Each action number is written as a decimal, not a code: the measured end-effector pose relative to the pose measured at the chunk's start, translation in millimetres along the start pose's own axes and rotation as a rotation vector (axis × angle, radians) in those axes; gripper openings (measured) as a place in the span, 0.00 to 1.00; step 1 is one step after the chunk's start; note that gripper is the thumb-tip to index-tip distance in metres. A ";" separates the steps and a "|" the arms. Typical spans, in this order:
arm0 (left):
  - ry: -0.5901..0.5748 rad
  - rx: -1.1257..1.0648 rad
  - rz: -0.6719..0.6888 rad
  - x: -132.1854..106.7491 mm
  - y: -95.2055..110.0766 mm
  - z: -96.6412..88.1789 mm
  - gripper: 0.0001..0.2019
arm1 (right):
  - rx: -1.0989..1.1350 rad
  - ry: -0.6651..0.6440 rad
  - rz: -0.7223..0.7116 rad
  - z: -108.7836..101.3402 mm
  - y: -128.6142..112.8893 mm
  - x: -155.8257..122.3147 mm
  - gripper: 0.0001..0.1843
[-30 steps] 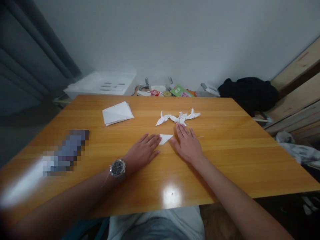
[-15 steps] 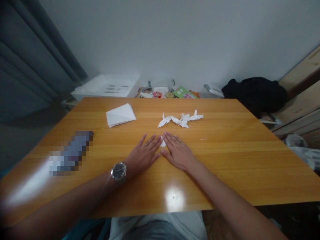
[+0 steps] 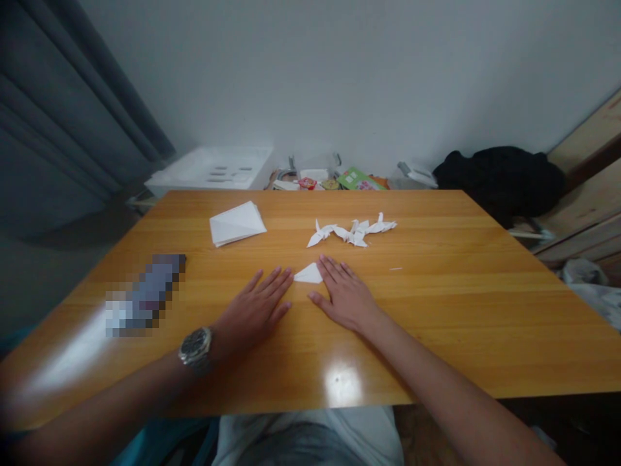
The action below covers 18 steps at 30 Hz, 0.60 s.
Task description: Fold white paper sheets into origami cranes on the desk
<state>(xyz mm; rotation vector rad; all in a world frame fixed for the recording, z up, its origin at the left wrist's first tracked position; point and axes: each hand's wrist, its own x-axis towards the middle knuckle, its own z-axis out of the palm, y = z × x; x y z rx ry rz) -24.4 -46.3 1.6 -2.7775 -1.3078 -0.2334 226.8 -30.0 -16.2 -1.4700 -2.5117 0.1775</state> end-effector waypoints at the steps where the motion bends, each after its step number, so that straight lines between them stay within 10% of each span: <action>1: -0.002 -0.004 -0.003 -0.9 -0.8 -0.6 0.26 | -0.002 -0.001 0.005 0.1 -0.9 0.5 0.41; 18: 0.002 -0.056 0.093 25.0 10.7 6.9 0.23 | -0.012 0.037 0.075 -0.2 -13.1 7.9 0.38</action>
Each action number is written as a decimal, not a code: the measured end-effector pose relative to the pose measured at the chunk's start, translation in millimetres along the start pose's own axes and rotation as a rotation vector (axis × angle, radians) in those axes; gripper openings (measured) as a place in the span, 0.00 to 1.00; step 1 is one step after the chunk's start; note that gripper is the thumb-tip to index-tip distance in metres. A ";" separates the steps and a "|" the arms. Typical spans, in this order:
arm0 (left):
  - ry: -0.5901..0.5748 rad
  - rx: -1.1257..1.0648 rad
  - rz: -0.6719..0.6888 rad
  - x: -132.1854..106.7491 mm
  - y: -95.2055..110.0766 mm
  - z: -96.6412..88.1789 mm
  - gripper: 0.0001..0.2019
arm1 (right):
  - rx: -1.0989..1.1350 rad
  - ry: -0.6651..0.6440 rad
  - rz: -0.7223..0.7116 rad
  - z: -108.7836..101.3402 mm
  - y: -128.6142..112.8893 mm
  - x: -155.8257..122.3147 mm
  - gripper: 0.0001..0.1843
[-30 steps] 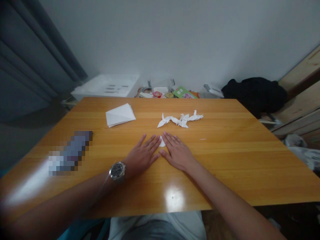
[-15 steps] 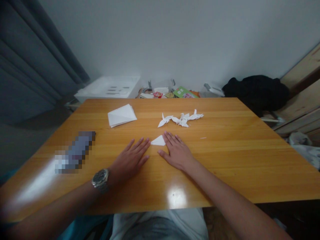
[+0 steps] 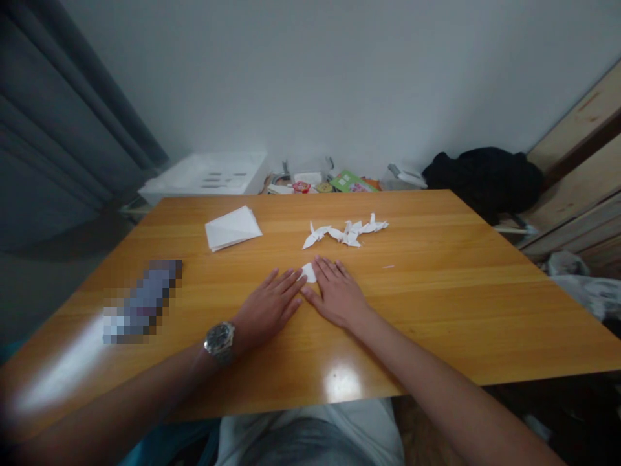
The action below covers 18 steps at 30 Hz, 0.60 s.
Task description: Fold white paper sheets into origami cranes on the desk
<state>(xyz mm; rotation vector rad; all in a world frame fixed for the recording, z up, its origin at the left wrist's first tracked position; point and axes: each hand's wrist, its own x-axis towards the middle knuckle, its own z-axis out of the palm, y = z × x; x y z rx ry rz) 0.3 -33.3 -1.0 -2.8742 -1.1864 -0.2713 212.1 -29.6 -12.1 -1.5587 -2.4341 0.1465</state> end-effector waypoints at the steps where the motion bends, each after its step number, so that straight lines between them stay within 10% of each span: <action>1: -0.002 -0.004 -0.001 -0.3 0.0 1.3 0.23 | -0.009 0.013 -0.001 -1.2 -1.0 1.0 0.38; 18: 0.007 -0.028 0.017 -7.3 -1.7 9.3 0.26 | 0.027 -0.063 -0.094 3.7 2.2 3.6 0.36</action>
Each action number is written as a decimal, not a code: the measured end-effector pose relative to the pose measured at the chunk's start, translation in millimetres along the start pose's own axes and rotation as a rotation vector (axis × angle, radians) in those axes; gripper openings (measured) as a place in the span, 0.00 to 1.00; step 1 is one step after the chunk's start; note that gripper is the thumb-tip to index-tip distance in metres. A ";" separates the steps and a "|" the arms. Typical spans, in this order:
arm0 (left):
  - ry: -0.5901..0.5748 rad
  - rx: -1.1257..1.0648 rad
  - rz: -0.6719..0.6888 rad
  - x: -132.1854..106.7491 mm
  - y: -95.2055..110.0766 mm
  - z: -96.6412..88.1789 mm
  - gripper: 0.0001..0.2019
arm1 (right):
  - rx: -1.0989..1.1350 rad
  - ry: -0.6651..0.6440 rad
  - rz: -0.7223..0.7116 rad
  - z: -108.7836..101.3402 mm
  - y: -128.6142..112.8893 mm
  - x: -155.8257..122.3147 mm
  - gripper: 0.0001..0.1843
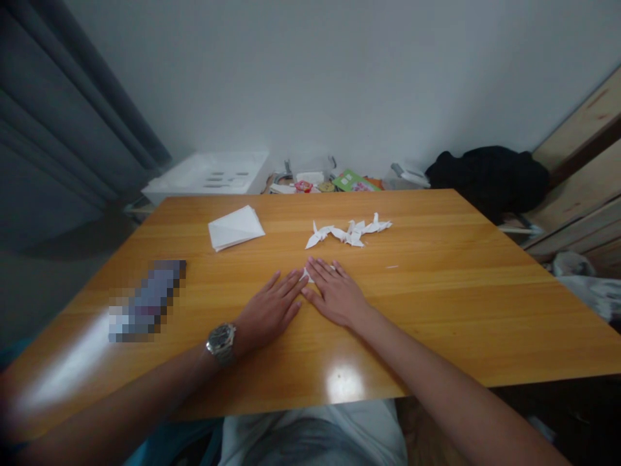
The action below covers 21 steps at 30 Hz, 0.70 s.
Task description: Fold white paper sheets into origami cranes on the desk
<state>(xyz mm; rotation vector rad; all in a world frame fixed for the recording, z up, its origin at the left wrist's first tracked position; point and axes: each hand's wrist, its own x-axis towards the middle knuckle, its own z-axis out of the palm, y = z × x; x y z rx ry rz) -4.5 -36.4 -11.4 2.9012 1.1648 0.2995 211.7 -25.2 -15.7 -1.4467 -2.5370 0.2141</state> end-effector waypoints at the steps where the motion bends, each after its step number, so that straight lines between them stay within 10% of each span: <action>1: -0.003 -0.003 -0.001 -0.3 -0.2 -0.3 0.26 | -0.003 -0.001 0.009 -0.6 1.3 -1.0 0.36; 21: 0.026 -0.079 0.002 27.6 -15.3 -18.7 0.17 | -0.084 0.183 0.140 -17.4 17.3 -11.0 0.30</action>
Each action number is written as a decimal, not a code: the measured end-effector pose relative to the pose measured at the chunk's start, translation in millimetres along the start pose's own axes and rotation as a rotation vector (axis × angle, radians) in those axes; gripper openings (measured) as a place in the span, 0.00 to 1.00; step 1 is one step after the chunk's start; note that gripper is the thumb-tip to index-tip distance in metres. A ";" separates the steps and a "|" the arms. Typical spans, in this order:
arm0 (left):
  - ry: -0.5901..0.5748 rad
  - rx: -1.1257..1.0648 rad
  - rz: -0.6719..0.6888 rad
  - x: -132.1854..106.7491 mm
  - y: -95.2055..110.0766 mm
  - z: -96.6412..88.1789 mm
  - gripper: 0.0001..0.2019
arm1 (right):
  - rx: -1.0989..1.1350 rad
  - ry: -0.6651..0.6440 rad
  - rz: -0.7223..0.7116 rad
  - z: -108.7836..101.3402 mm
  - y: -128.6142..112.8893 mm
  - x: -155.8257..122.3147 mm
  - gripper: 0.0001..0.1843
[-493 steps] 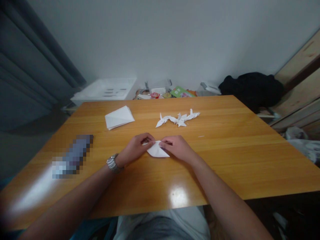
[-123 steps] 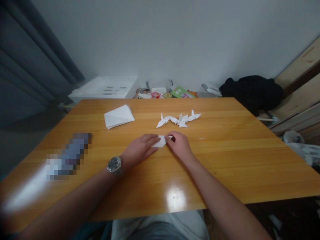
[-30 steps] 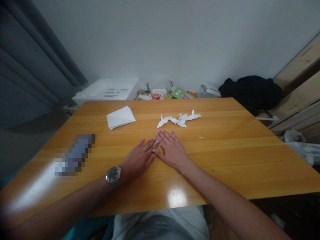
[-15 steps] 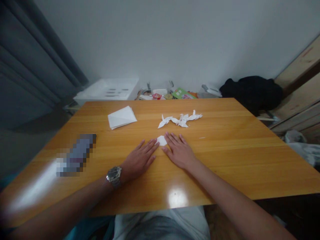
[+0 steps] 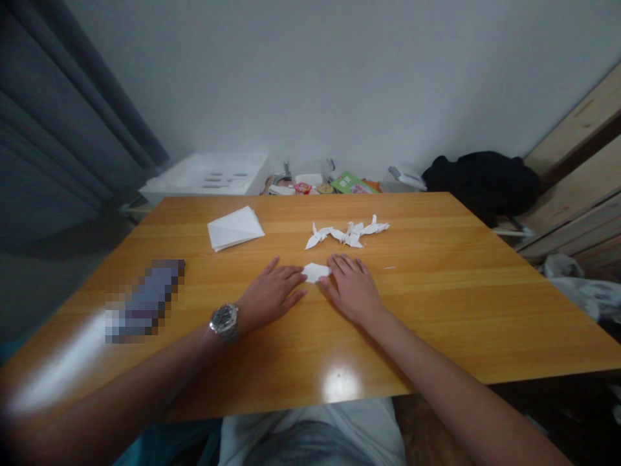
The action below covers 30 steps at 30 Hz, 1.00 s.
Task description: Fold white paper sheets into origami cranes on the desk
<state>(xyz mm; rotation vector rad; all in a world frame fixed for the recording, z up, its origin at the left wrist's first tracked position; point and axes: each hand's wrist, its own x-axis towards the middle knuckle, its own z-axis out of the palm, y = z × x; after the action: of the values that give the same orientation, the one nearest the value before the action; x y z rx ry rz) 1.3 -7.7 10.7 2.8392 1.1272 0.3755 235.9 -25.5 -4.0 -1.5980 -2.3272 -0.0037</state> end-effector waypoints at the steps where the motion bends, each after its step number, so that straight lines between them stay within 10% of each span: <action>1: -0.005 0.003 0.006 3.9 -1.3 -1.6 0.15 | 0.026 0.034 -0.035 -1.3 -0.4 3.7 0.28; 13: 0.071 -0.128 -0.001 15.0 -6.8 9.9 0.08 | 0.368 0.018 -0.254 10.9 5.8 30.4 0.03; 30: 0.094 -0.377 -0.099 9.5 -9.5 13.7 0.07 | 0.663 -0.022 -0.188 8.0 6.3 20.3 0.01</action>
<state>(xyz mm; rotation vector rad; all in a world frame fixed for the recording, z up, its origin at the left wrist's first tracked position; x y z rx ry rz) 5.0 6.1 -2.0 2.4521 1.0737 0.6448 233.0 -3.3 -7.5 -1.0485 -2.1523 0.6684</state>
